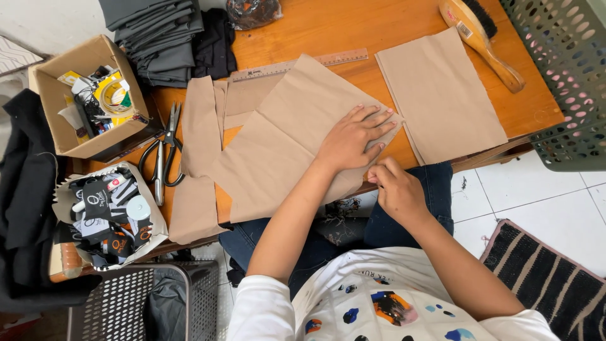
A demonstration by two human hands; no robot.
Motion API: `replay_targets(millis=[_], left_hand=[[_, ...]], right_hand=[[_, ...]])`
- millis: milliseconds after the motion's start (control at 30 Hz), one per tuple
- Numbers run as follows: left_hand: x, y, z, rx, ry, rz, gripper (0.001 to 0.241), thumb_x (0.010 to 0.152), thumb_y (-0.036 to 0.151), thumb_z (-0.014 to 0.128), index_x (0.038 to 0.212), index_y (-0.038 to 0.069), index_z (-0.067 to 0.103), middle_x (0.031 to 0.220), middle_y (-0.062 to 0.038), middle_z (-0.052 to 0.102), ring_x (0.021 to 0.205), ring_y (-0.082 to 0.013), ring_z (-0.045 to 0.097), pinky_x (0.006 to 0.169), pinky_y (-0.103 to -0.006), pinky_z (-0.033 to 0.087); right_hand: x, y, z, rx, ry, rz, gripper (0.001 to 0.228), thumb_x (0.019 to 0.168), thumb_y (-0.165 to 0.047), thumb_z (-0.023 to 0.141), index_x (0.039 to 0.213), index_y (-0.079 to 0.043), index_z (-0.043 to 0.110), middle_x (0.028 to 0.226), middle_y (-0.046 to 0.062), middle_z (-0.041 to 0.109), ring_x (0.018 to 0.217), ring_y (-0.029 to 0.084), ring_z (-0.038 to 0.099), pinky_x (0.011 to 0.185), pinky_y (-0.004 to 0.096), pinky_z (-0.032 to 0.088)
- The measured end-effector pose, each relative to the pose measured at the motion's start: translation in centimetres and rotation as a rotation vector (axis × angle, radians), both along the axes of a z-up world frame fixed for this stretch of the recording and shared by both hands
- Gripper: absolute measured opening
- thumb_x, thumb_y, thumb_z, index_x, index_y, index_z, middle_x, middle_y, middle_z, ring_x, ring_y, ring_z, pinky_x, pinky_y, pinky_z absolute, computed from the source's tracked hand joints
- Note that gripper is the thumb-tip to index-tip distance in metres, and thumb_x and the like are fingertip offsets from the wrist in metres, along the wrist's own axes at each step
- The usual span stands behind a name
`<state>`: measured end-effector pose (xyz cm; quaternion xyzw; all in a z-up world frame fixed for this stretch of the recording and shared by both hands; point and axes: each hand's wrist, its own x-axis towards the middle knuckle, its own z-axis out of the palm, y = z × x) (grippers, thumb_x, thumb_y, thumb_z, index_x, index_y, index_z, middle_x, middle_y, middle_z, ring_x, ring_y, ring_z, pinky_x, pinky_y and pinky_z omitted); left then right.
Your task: Cutting and trimming brown fabric pieces with scissors on a wooden table
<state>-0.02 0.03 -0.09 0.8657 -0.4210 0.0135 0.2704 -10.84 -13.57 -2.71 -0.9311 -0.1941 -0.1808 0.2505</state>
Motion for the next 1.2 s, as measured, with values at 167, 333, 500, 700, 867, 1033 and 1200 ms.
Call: replay_targets(millis=[167, 333, 500, 700, 867, 1033, 1200], left_hand=[[0.0, 0.0, 0.3, 0.004, -0.013, -0.001, 0.042, 0.077, 0.027, 0.053, 0.119, 0.020, 0.053, 0.128, 0.002, 0.047, 0.124, -0.0211, 0.036, 0.107, -0.0396, 0.019], [0.0, 0.0, -0.2, 0.001, -0.019, 0.006, 0.042, 0.077, 0.028, 0.053, 0.119, 0.021, 0.053, 0.128, 0.002, 0.047, 0.124, -0.0209, 0.036, 0.107, -0.0391, 0.019], [0.1, 0.0, -0.2, -0.001, -0.019, 0.002, 0.043, 0.077, 0.028, 0.054, 0.119, 0.021, 0.053, 0.128, 0.003, 0.047, 0.124, -0.0203, 0.036, 0.107, -0.0388, 0.019], [0.2, 0.0, -0.4, 0.005, -0.026, -0.001, 0.043, 0.077, 0.029, 0.053, 0.120, 0.022, 0.052, 0.129, 0.004, 0.046, 0.124, -0.0198, 0.036, 0.107, -0.0384, 0.019], [0.2, 0.0, -0.3, -0.003, -0.030, -0.003, 0.042, 0.078, 0.031, 0.053, 0.120, 0.023, 0.052, 0.129, 0.004, 0.046, 0.124, -0.0198, 0.037, 0.107, -0.0384, 0.019], [0.2, -0.1, -0.6, 0.004, -0.040, 0.005, 0.042, 0.079, 0.032, 0.052, 0.120, 0.024, 0.052, 0.130, 0.005, 0.045, 0.125, -0.0186, 0.036, 0.107, -0.0381, 0.018], [0.1, 0.0, 0.1, 0.035, -0.001, 0.019, 0.040, 0.082, 0.032, 0.050, 0.121, 0.024, 0.052, 0.130, 0.005, 0.044, 0.126, -0.0164, 0.033, 0.108, -0.0362, 0.016]], right_hand=[[-0.2, 0.5, 1.8, 0.098, 0.004, 0.033, 0.007, 0.082, -0.014, 0.057, 0.088, -0.012, 0.058, 0.078, 0.001, 0.052, 0.059, 0.024, 0.059, 0.047, 0.030, 0.049], [-0.3, 0.5, 2.0, 0.055, -0.079, 0.045, 0.007, 0.081, -0.014, 0.059, 0.088, -0.012, 0.061, 0.080, 0.002, 0.054, 0.058, 0.023, 0.059, 0.048, 0.029, 0.049], [-0.3, 0.5, 2.1, 0.058, -0.115, 0.060, 0.005, 0.081, -0.013, 0.059, 0.083, -0.012, 0.064, 0.079, 0.002, 0.057, 0.058, 0.022, 0.059, 0.048, 0.028, 0.049], [-0.1, 0.5, 1.4, -0.004, -0.045, 0.040, 0.006, 0.083, -0.014, 0.054, 0.085, -0.011, 0.060, 0.079, 0.000, 0.054, 0.059, 0.020, 0.059, 0.050, 0.027, 0.049], [0.0, 0.7, 1.6, 0.029, -0.009, 0.034, 0.004, 0.084, -0.012, 0.052, 0.084, -0.010, 0.055, 0.079, 0.001, 0.051, 0.061, 0.025, 0.059, 0.049, 0.031, 0.049], [-0.3, 1.0, 1.5, 0.033, -0.004, 0.023, 0.005, 0.083, -0.007, 0.049, 0.080, -0.012, 0.051, 0.078, -0.001, 0.048, 0.060, 0.024, 0.058, 0.050, 0.030, 0.049], [-0.7, 1.2, 1.5, 0.081, -0.037, 0.002, 0.016, 0.081, 0.001, 0.042, 0.074, -0.012, 0.046, 0.072, -0.001, 0.046, 0.051, 0.023, 0.053, 0.043, 0.029, 0.044]])
